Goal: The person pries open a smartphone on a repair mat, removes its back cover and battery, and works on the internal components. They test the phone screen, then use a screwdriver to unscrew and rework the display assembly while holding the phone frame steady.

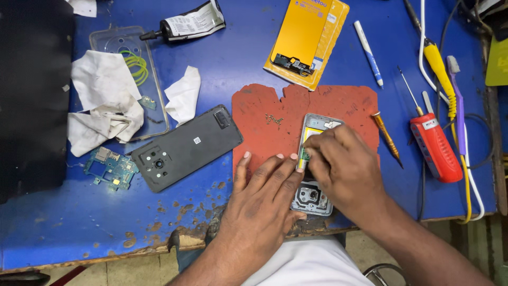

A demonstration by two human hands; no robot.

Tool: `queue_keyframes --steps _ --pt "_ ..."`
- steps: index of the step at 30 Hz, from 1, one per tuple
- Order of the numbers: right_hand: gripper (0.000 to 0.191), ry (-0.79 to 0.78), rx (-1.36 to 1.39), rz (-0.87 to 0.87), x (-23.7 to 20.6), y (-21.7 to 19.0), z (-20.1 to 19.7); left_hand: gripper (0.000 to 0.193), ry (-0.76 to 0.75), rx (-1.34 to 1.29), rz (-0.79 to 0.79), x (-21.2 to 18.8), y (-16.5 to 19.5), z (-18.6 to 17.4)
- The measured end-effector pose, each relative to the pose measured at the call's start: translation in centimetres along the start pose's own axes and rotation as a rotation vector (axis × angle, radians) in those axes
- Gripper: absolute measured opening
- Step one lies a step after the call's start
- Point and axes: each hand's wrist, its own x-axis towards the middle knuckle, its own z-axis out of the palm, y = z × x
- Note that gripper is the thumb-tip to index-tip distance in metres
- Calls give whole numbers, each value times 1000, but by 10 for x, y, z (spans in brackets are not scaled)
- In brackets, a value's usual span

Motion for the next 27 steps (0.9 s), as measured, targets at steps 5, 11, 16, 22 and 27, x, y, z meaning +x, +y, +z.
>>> queue_keyframes --steps 5,11,16,22,27 --pt "12 0 62 47 -1 4 1 66 -7 -3 -2 1 0 1" --pt "13 0 35 50 0 5 3 71 19 -40 0 -1 1 1" --pt "16 -43 79 35 -13 -7 -1 86 50 -129 -23 -1 0 3" --pt "17 -63 105 47 -23 -10 0 91 52 -124 -3 -1 -1 4" --pt "18 -7 88 52 -17 -5 3 91 70 -103 4 -2 0 3"
